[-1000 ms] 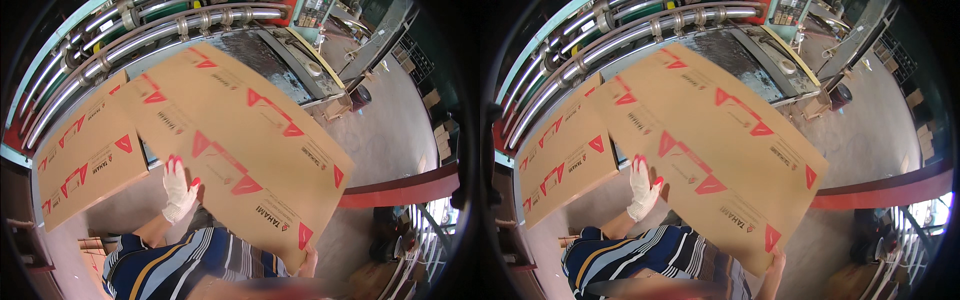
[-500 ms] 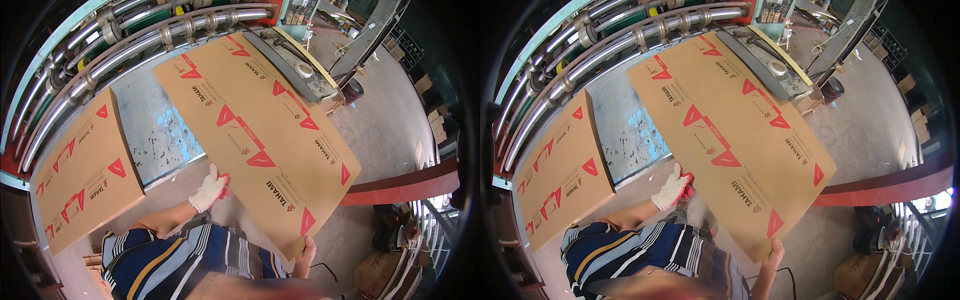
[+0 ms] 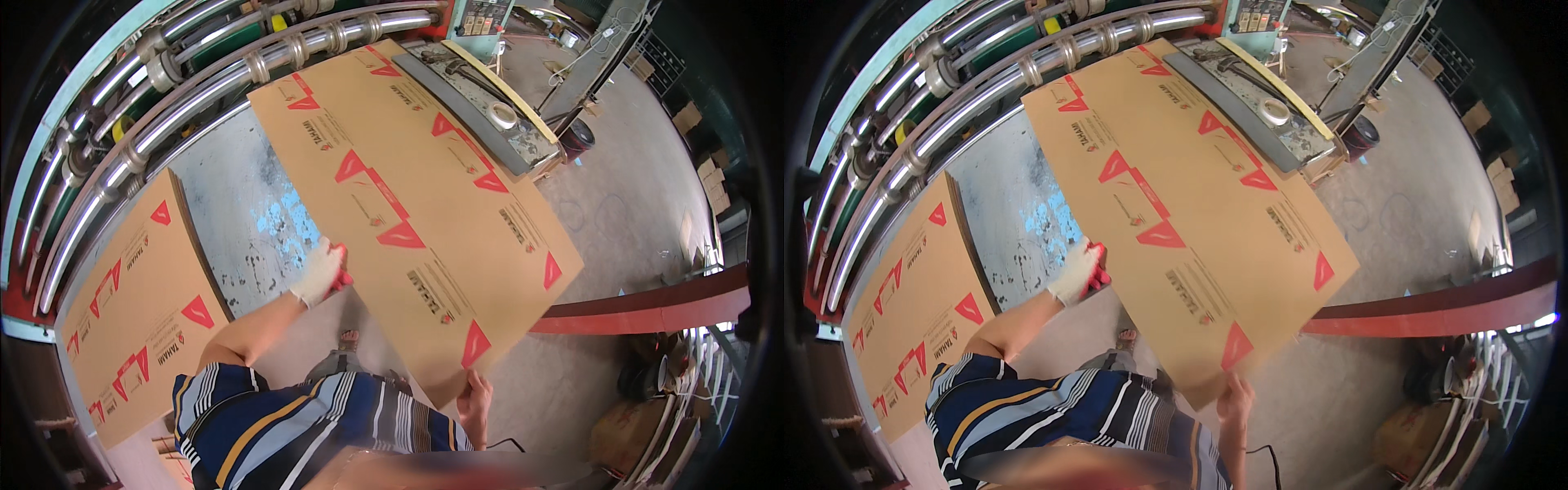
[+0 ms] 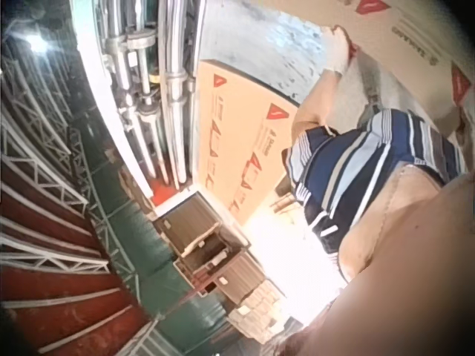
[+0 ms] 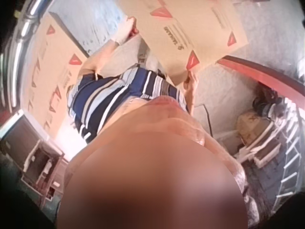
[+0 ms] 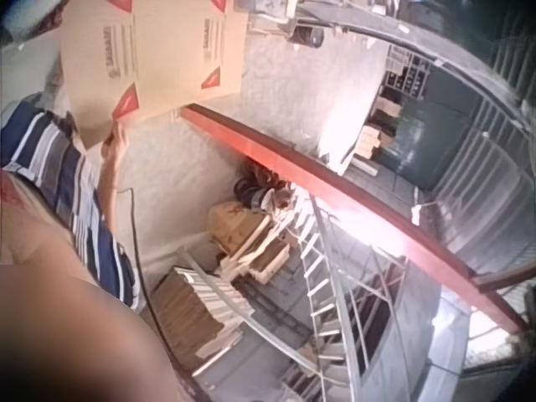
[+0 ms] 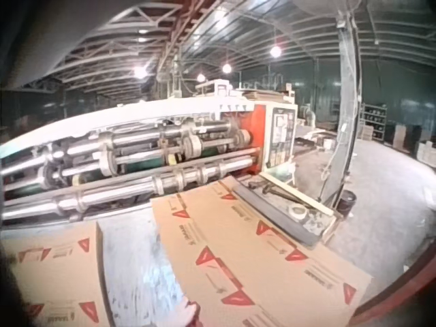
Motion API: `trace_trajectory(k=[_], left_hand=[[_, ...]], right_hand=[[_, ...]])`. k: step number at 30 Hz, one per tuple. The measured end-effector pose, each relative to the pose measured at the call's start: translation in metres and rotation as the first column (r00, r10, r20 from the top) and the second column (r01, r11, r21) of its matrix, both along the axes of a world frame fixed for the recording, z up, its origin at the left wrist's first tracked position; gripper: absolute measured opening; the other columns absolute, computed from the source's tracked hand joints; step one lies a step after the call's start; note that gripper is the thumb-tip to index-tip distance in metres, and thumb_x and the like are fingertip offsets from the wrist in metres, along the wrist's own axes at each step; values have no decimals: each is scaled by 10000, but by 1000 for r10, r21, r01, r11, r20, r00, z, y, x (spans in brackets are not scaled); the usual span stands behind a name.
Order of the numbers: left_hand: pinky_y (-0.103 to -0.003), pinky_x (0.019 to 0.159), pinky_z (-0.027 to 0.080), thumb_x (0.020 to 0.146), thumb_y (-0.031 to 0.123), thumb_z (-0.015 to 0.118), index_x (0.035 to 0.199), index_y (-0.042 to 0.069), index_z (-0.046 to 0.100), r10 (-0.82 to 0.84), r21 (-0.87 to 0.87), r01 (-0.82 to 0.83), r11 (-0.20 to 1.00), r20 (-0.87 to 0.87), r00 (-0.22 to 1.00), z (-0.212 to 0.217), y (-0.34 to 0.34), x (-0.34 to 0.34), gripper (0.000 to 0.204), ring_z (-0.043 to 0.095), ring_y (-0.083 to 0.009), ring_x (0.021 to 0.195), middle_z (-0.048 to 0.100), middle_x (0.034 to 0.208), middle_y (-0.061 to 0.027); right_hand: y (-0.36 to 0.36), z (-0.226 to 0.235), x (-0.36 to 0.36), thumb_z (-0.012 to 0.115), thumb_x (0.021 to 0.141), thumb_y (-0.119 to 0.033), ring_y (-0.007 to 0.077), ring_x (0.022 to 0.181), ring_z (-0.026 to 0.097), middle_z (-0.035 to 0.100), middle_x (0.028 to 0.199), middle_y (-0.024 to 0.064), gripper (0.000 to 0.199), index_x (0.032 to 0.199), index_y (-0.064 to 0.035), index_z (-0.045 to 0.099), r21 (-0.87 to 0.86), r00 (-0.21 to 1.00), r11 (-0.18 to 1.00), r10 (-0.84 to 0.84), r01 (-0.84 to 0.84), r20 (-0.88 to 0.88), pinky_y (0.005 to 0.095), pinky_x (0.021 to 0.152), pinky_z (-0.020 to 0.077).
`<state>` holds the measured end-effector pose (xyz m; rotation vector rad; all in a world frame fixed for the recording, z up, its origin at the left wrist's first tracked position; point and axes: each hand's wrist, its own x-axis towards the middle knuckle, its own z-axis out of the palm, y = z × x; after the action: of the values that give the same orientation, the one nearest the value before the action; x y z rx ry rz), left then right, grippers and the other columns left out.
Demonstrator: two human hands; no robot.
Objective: The person picks up flat cardboard sheets from a stack on the floor and feeds them one by one into a machine with rollers. The person repeats this process for several sheets, placing each one onto the machine's surface and guiding it through the rollers.
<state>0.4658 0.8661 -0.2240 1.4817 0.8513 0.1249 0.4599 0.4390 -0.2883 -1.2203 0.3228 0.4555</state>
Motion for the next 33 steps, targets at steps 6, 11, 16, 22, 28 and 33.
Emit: trace_trajectory(k=[6, 11, 16, 22, 28, 33], left_hand=[[-331, 412, 469, 965, 230, 482, 1233, 20, 500, 17, 342, 0, 940, -47, 999, 23, 195, 70, 341, 643, -194, 570, 653, 894, -127], [-413, 764, 532, 953, 272, 525, 1360, 31, 444, 110, 556, -62, 829, -54, 992, 37, 267, 39, 479, 664, -298, 965, 629, 1193, -180], [-444, 1102, 355, 897, 370, 611, 1462, 94, 391, 473, 982, 119, 148, -176, 863, 71, 236, -161, 666, 445, -349, 1328, 445, 1477, -152], [-678, 1108, 148, 942, 582, 437, 1521, 121, 304, 735, 799, 208, 565, -602, 312, 65, 176, -303, 753, 190, -316, 1477, 259, 1597, -104], [-670, 1132, 62, 940, 508, 463, 1510, 94, 324, 240, 852, 328, 409, -447, 862, 22, 21, -185, 718, 199, -315, 1484, 271, 1588, -141], [-512, 1177, 170, 928, 319, 573, 1356, 35, 542, -388, 538, 188, 822, 287, 876, 25, -92, -107, 514, 371, -320, 1402, 536, 1404, -155]], right_hand=[[196, -23, 91, 537, 976, -144, 212, 727, 658, 681, 882, 105, 170, 975, 1, 626, 212, 967, 959, 219, -188, -133, 311, 628, 529], [244, -24, 119, 521, 999, -221, 235, 735, 688, 692, 909, 122, 241, 1030, -4, 620, 25, 949, 950, 313, -312, -46, 346, 634, 567], [225, -25, 76, 533, 999, -245, 228, 789, 695, 693, 1000, 138, 268, 1112, -19, 622, 68, 870, 877, 480, -475, -112, 332, 677, 565], [276, -2, 26, 575, 980, -314, 229, 903, 692, 657, 1133, 132, 444, 1283, 9, 544, 247, 434, 423, 901, -872, -9, 335, 740, 563], [260, 21, 36, 654, 928, -237, 215, 858, 702, 693, 1035, 134, 350, 1175, 10, 628, 200, 325, 340, 940, -919, -105, 367, 680, 597], [45, 1, 87, 677, 879, -100, 222, 916, 688, 691, 1069, 121, 313, 1161, 26, 627, 47, 777, 789, 612, -612, -146, 383, 791, 578]])
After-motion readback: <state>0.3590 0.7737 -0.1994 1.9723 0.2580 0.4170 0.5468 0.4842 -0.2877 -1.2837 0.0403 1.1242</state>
